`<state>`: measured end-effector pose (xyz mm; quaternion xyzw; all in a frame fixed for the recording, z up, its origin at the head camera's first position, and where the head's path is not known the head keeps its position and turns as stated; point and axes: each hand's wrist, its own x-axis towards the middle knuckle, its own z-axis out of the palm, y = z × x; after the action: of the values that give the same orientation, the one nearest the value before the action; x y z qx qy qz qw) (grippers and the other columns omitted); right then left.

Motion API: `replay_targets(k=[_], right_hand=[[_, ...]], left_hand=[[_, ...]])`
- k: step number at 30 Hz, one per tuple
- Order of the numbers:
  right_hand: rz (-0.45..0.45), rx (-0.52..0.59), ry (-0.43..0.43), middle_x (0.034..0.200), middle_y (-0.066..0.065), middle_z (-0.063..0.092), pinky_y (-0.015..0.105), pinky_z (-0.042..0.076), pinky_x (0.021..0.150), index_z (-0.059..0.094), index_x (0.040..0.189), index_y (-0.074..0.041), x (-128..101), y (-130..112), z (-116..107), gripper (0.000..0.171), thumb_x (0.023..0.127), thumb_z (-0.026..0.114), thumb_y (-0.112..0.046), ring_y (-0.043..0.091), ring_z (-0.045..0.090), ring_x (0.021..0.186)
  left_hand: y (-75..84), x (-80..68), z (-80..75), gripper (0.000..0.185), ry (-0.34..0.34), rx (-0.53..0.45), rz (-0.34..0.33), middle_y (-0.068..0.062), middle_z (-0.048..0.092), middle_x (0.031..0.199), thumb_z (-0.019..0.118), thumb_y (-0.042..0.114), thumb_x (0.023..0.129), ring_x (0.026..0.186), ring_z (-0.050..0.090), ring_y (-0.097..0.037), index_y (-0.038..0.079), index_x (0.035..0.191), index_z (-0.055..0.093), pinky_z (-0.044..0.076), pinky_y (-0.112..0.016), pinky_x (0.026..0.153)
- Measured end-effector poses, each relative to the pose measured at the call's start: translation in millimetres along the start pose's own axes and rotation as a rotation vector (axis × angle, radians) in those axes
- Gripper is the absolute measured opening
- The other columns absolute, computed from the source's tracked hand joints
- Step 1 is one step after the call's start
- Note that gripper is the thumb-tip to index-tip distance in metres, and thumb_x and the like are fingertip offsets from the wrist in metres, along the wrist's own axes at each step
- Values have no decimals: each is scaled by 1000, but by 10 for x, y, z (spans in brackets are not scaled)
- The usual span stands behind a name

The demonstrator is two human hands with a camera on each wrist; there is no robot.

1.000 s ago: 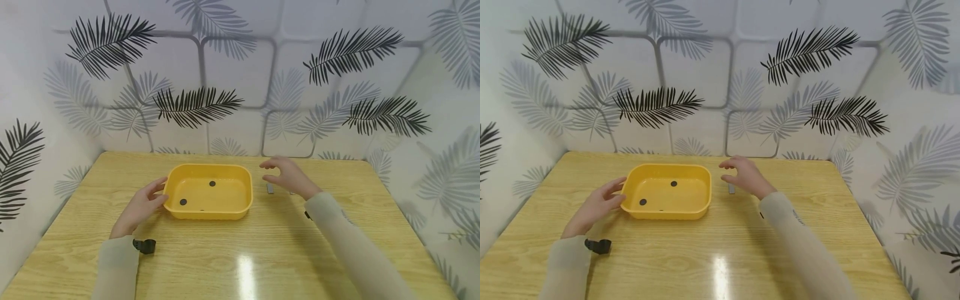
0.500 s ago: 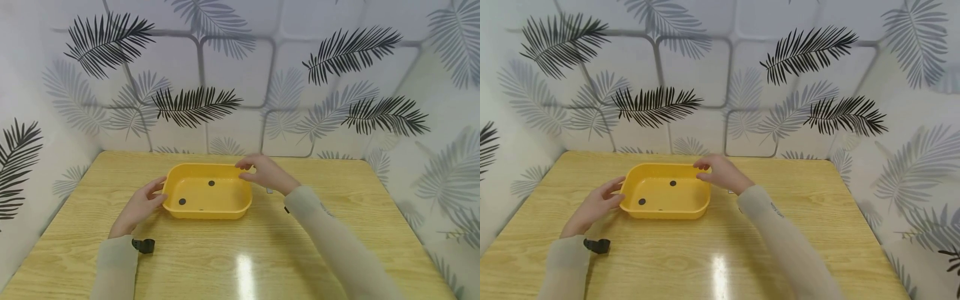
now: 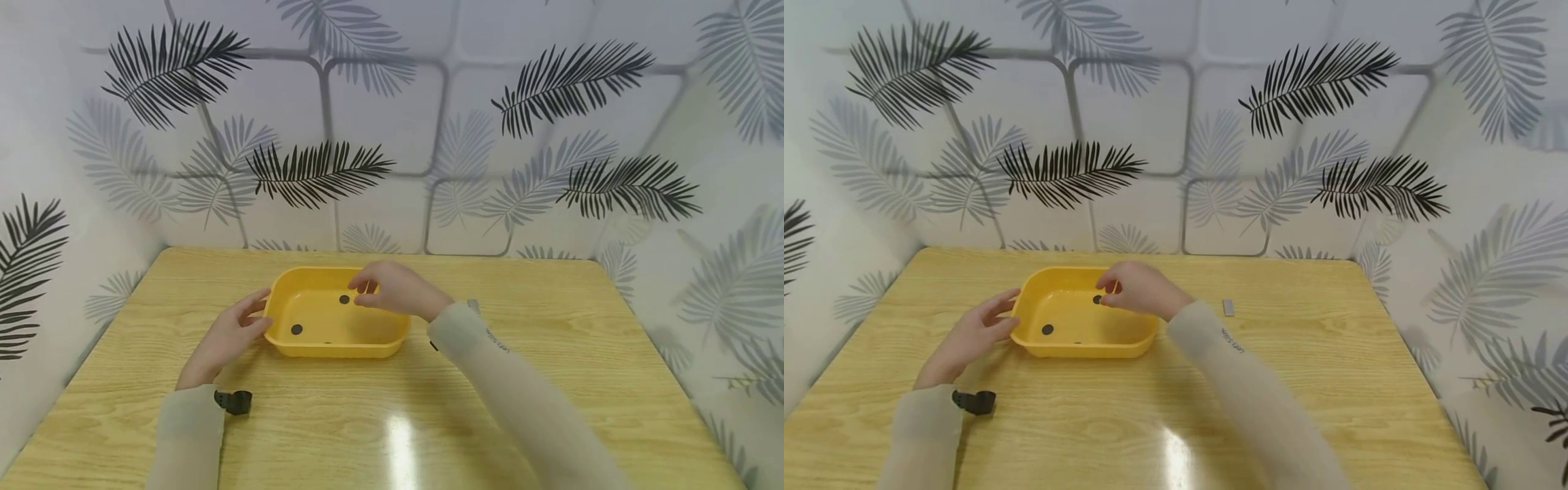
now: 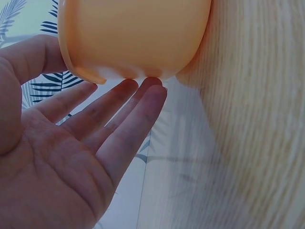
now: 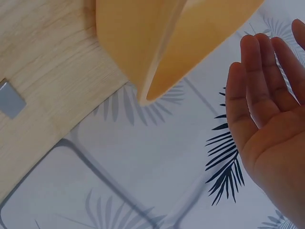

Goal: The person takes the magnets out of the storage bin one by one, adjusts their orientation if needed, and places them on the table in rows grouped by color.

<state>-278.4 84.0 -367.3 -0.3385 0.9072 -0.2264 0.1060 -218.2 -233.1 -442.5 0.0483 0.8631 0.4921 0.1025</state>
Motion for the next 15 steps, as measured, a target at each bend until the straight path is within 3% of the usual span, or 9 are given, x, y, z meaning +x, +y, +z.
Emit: replay_targets(k=[15], right_hand=[[45, -1, -87, 125, 7, 75, 36, 56, 103, 73, 128, -7, 163, -251, 331, 29, 103, 64, -18, 22, 69, 111]], left_hand=[[12, -13, 10, 66, 3, 11, 13, -25, 36, 164, 55, 21, 108, 140, 52, -43, 14, 166, 23, 53, -52, 109]])
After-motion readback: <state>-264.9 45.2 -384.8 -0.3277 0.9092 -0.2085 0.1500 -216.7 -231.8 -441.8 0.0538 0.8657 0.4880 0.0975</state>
